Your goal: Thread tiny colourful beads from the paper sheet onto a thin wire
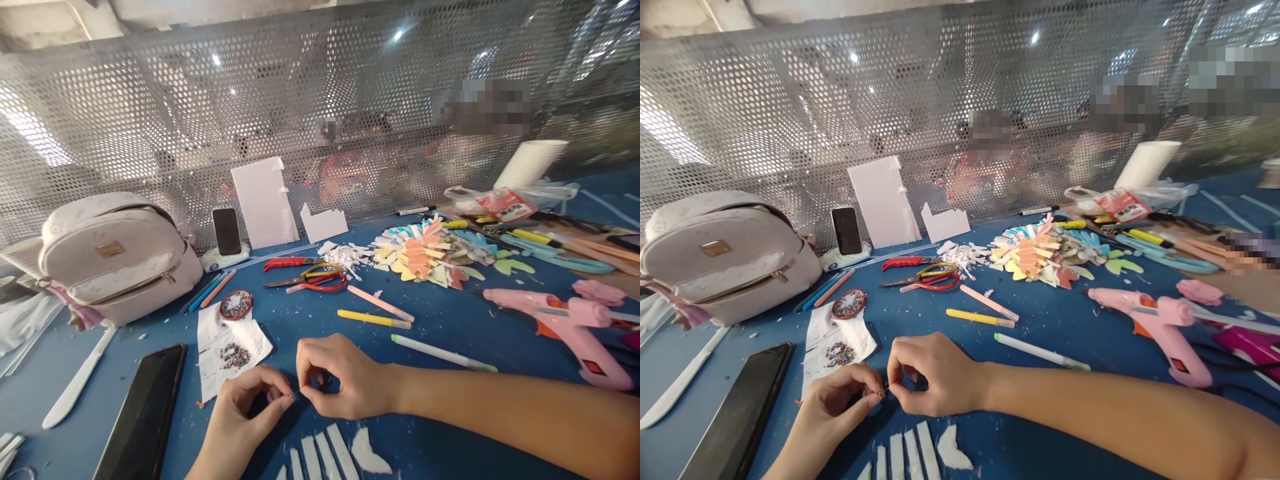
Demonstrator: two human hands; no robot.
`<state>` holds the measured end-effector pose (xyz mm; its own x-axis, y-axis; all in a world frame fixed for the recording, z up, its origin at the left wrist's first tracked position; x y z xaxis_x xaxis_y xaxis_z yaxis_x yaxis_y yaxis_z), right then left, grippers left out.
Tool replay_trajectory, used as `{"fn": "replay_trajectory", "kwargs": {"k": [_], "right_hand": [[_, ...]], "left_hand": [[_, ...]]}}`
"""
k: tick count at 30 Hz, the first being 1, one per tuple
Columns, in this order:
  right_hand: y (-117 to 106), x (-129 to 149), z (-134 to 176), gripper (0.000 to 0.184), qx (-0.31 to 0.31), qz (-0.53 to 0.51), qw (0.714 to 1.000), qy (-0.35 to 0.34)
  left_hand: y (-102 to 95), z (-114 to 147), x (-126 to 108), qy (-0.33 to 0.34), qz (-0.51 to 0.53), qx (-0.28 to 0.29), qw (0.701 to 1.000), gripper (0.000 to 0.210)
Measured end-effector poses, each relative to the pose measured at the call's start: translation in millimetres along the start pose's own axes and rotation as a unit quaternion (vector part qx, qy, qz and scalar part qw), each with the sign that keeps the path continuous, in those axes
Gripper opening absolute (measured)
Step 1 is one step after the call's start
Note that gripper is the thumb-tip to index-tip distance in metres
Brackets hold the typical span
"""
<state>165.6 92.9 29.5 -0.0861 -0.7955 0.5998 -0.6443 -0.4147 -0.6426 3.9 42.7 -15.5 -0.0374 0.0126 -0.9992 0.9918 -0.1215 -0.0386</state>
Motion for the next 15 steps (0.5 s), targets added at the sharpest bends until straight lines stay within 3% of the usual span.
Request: {"fn": "replay_trajectory", "kwargs": {"k": [8, 15], "right_hand": [[4.2, 3.2, -0.3, 0.007, 0.002, 0.045, 0.998, -0.052], [4.0, -2.5, -0.6, 0.007, 0.032, 0.029, 0.999, 0.001]], "left_hand": [[-1.2, -2.9, -0.1, 0.028, -0.06, 0.004, 0.998, 0.011], [-4.1, -4.4, -12.9, 0.084, -0.125, -0.028, 0.988, 0.009]]}}
Point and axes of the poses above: each hand's wrist, its own z-axis away from the middle knuckle, its own y-axis out of the palm, x = y × z, the point moved 5 cm from there along -z, towards the middle knuckle, and after that the axes turned 7 degrees about z, right-handed, at the moved point
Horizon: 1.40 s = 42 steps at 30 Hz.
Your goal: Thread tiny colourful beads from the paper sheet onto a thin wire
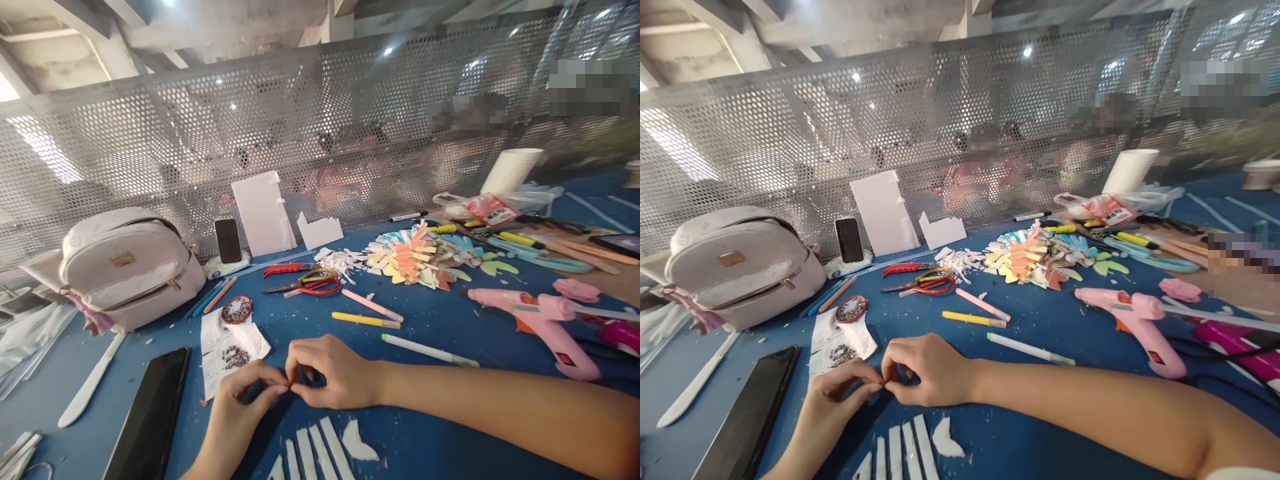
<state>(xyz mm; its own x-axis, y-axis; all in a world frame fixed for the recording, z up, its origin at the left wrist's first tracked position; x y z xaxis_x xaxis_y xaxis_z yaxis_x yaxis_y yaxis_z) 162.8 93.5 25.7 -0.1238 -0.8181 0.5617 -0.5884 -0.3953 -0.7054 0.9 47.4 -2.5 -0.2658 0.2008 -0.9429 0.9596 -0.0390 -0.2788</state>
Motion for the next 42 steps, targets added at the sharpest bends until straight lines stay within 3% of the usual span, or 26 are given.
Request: {"fn": "replay_trajectory", "kwargs": {"k": [4, 7, 9, 11, 13, 16, 19, 24, 28, 31, 39, 42], "right_hand": [[-1.4, -3.3, 0.7, 0.008, -0.006, -0.02, 0.999, 0.033], [-4.6, -3.3, -0.8, 0.011, -0.019, -0.03, 0.998, 0.045], [-9.3, -1.4, -4.0, 0.012, -0.03, -0.027, 0.998, 0.056], [-14.4, 2.4, -9.2, 0.011, -0.025, -0.033, 0.996, 0.075], [-20.4, 8.4, -15.8, 0.011, -0.018, -0.05, 0.994, 0.095], [-31.1, 19.2, -26.6, 0.009, -0.048, -0.095, 0.989, 0.102], [-39.6, 21.9, -34.7, 0.022, -0.107, -0.142, 0.976, 0.126], [-45.8, 23.3, -40.2, 0.039, -0.136, -0.244, 0.948, 0.151], [-53.1, 34.3, -35.3, 0.043, -0.135, -0.24, 0.944, 0.183], [-55.3, 44.4, -30.0, 0.042, -0.125, -0.226, 0.946, 0.196], [-55.6, 69.8, -12.2, 0.03, -0.109, -0.211, 0.953, 0.189], [-59.6, 77.3, -7.6, 0.023, -0.124, -0.22, 0.951, 0.178]], "left_hand": [[-1.1, -4.6, -17.5, 0.057, -0.069, -0.015, 0.996, 0.012], [-3.3, -8.6, -31.7, 0.139, -0.133, 0.001, 0.981, 0.013], [-4.8, -9.1, -43.6, 0.227, -0.203, 0.016, 0.952, 0.015], [-5.5, -7.7, -56.4, 0.32, -0.291, 0.026, 0.902, 0.018], [-8.0, -8.4, -67.7, 0.365, -0.337, 0.03, 0.867, 0.019], [-11.9, -12.2, -87.1, 0.4, -0.375, 0.031, 0.835, 0.024], [-14.2, -16.9, -107.6, 0.423, -0.404, 0.016, 0.811, 0.025], [-13.4, -18.7, -131.4, 0.442, -0.417, -0.018, 0.794, 0.023], [-11.3, -15.8, -137.0, 0.438, -0.402, -0.032, 0.803, 0.023], [-11.2, -14.4, -136.9, 0.42, -0.372, -0.031, 0.827, 0.024], [-5.8, 1.4, -133.6, 0.313, -0.154, -0.052, 0.936, 0.025], [12.8, 6.5, -116.1, 0.236, -0.035, -0.007, 0.971, 0.03]]}}
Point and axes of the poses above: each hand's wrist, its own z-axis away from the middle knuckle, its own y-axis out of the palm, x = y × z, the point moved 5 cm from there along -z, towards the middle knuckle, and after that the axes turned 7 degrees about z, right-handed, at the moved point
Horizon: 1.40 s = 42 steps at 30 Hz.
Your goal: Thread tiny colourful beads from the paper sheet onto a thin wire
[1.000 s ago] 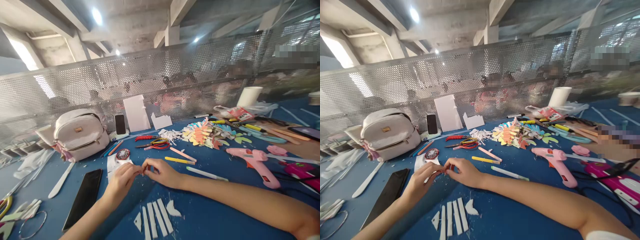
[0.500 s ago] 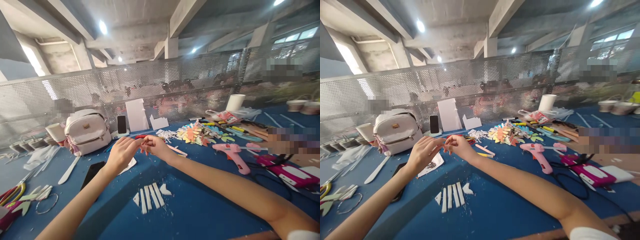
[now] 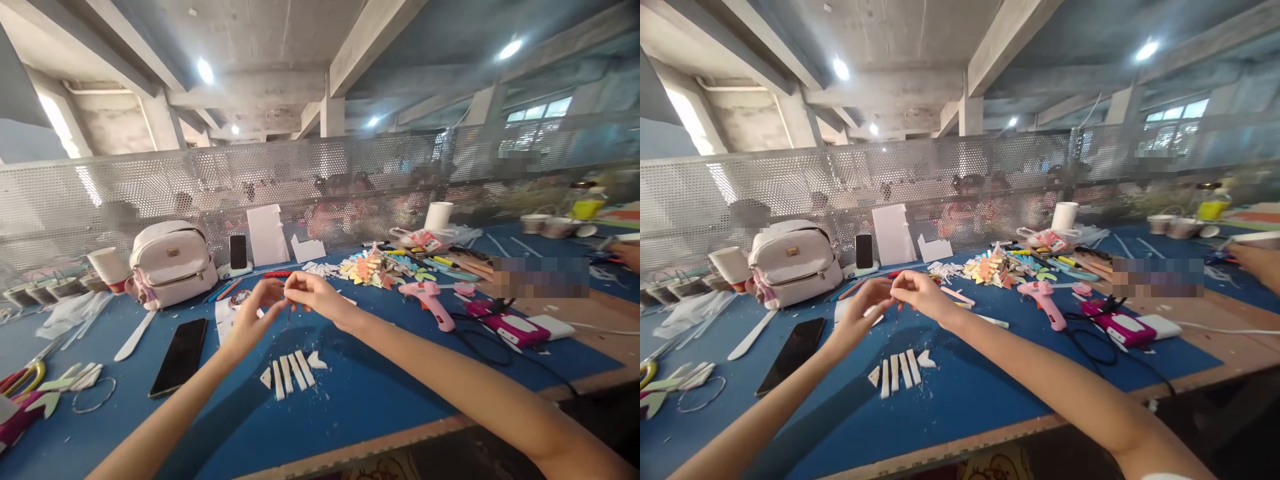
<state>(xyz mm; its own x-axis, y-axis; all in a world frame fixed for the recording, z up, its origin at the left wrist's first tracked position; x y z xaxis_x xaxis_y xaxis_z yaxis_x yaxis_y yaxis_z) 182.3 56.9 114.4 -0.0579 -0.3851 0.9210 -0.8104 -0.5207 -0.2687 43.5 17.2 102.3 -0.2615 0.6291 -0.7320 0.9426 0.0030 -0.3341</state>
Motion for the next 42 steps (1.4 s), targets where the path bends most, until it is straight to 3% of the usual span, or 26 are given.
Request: {"fn": "replay_trajectory", "kwargs": {"k": [3, 8, 15, 23, 29, 36, 42], "right_hand": [[-4.8, -0.8, 1.0, 0.02, -0.031, -0.042, 0.999, 0.002], [-12.2, -20.2, -1.6, 0.026, -0.077, -0.111, 0.991, 0.014], [-6.7, -58.4, 2.9, 0.032, -0.069, -0.168, 0.983, 0.039], [10.2, -81.5, 15.1, 0.032, -0.024, -0.159, 0.984, 0.082], [12.9, -80.4, 17.0, 0.034, -0.031, -0.154, 0.984, 0.087], [12.0, -68.1, 17.9, 0.032, -0.018, -0.189, 0.981, 0.027], [-2.5, -67.1, 15.0, 0.032, -0.076, -0.219, 0.973, 0.004]], "left_hand": [[18.2, 11.1, 20.0, -0.085, 0.098, 0.025, 0.991, 0.025], [10.3, 19.9, 48.5, -0.176, 0.19, -0.067, 0.964, 0.028], [-2.9, 27.5, 69.2, -0.227, 0.274, -0.172, 0.919, 0.03], [8.6, 36.5, 72.5, -0.253, 0.368, -0.179, 0.877, 0.035], [7.6, 37.5, 72.1, -0.257, 0.353, -0.139, 0.889, 0.03], [22.1, 35.4, 56.3, -0.247, 0.278, -0.025, 0.928, 0.036], [15.3, 36.6, 62.7, -0.246, 0.209, -0.043, 0.945, 0.024]]}}
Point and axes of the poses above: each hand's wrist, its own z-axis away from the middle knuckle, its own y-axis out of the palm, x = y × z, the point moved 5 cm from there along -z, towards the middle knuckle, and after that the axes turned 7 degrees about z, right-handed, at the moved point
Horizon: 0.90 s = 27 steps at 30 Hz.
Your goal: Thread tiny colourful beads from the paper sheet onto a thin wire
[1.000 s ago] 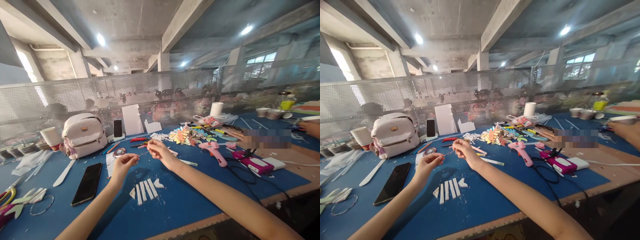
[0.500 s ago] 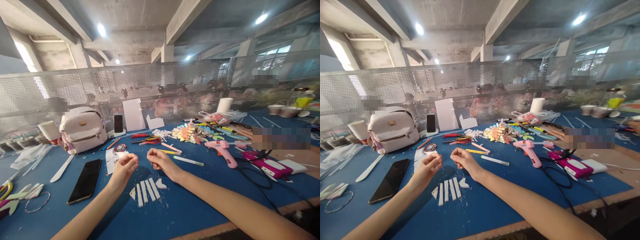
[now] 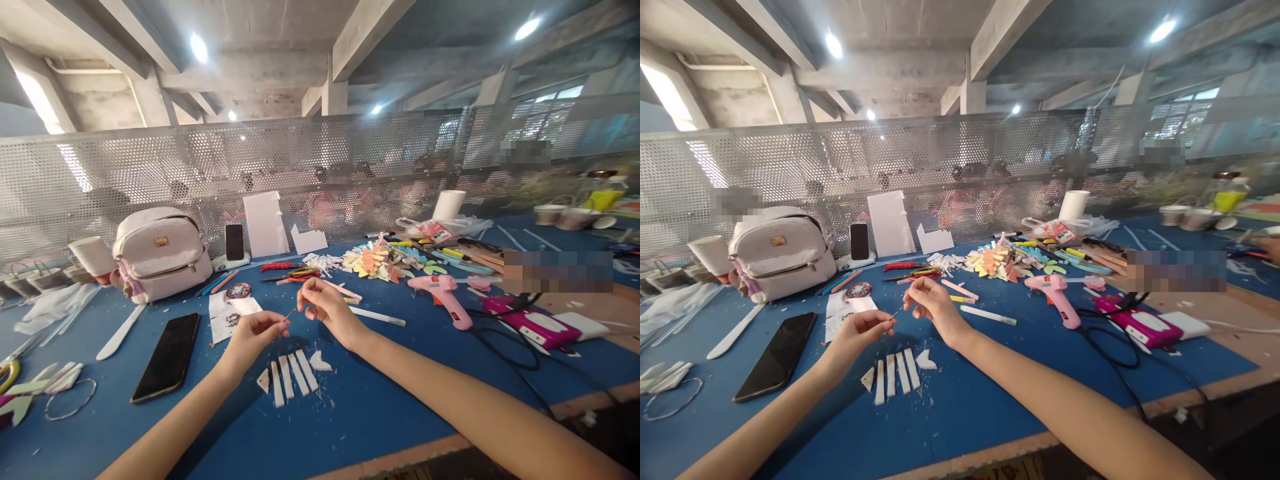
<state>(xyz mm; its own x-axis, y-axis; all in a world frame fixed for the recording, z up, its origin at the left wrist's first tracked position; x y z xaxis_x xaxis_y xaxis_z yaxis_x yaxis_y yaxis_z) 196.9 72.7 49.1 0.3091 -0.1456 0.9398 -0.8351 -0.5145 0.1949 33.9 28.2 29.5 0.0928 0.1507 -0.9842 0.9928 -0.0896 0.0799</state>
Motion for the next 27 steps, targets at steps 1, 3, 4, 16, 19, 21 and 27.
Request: {"fn": "replay_trajectory", "kwargs": {"k": [1, 3, 4, 16, 19, 21, 27], "right_hand": [[-2.2, 0.1, -0.8, 0.031, -0.009, -0.005, 1.0, -0.003], [-5.4, -0.3, -2.1, 0.03, -0.023, -0.015, 1.0, -0.006], [-6.3, -0.9, -2.5, 0.03, -0.028, -0.019, 0.999, -0.005], [-6.9, -8.2, -3.2, 0.03, -0.029, -0.01, 0.999, 0.015], [-8.2, -9.7, -3.6, 0.03, -0.035, -0.009, 0.999, 0.019], [-8.6, -10.5, -4.0, 0.031, -0.039, -0.01, 0.999, 0.021], [-7.3, -9.3, -4.0, 0.031, -0.041, -0.007, 0.999, 0.024]], "left_hand": [[-3.1, -0.7, -0.4, 0.004, -0.009, -0.012, 1.0, 0.024], [-9.6, -2.0, -2.1, 0.014, -0.023, -0.042, 0.999, 0.026], [-12.6, -2.6, -3.1, 0.018, -0.027, -0.057, 0.998, 0.027], [-27.5, -5.8, 0.0, 0.028, -0.001, -0.139, 0.99, 0.032], [-26.3, -6.6, 2.0, 0.024, 0.008, -0.13, 0.991, 0.032], [-25.2, -6.5, 3.2, 0.021, 0.008, -0.124, 0.992, 0.031], [-23.1, -5.8, 5.2, 0.022, 0.001, -0.112, 0.993, 0.028]]}}
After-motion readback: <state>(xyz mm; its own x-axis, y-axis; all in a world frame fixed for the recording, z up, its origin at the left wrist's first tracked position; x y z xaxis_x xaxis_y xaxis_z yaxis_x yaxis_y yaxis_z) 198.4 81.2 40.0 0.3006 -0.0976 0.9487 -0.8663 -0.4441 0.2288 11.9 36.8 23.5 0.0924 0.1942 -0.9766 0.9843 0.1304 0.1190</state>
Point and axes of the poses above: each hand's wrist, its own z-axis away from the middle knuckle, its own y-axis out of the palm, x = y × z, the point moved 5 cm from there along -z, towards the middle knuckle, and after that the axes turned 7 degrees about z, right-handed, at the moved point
